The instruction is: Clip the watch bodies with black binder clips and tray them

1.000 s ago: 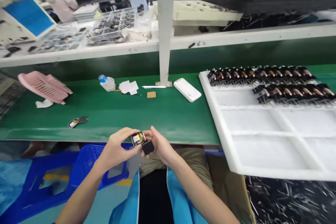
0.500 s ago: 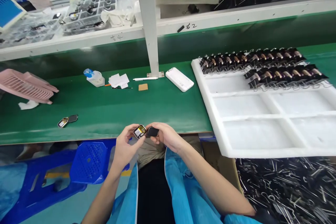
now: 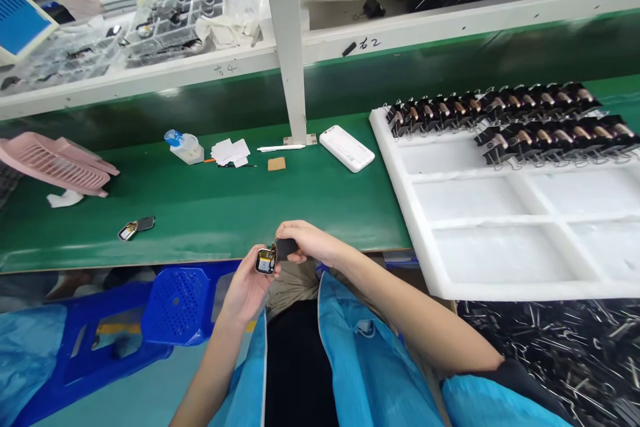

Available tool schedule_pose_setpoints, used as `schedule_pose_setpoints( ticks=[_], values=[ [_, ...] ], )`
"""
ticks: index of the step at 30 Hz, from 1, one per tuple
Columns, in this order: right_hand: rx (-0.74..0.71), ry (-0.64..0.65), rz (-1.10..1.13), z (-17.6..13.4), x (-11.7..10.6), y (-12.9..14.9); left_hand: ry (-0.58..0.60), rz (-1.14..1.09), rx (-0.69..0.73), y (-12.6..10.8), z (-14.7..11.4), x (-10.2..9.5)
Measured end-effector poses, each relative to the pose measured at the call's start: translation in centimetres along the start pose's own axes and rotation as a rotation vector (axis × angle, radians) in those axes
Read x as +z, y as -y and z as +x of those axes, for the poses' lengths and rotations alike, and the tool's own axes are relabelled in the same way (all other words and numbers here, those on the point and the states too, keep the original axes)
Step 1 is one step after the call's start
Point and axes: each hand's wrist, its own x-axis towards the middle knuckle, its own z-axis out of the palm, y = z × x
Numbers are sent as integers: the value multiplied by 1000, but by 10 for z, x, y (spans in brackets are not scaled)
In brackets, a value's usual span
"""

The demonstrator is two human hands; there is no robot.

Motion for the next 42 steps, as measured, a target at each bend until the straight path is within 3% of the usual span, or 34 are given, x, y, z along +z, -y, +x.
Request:
schedule_pose_setpoints(
  ticks=[13, 20, 30, 37, 42],
  values=[
    [-15, 51, -35, -5, 10, 11, 171, 53, -45, -2, -8, -3],
    [-91, 149, -79, -27, 4, 20, 108, 185, 99, -10, -16, 3],
    [-106, 293, -372, -54, -12, 29, 90, 425, 312, -8, -18, 6],
    [-302, 173, -751, -71, -4, 40, 120, 655, 490, -12, -30, 8],
    [-450, 99, -958, -82, 6, 38, 214, 772, 577, -13, -31, 3]
  ],
)
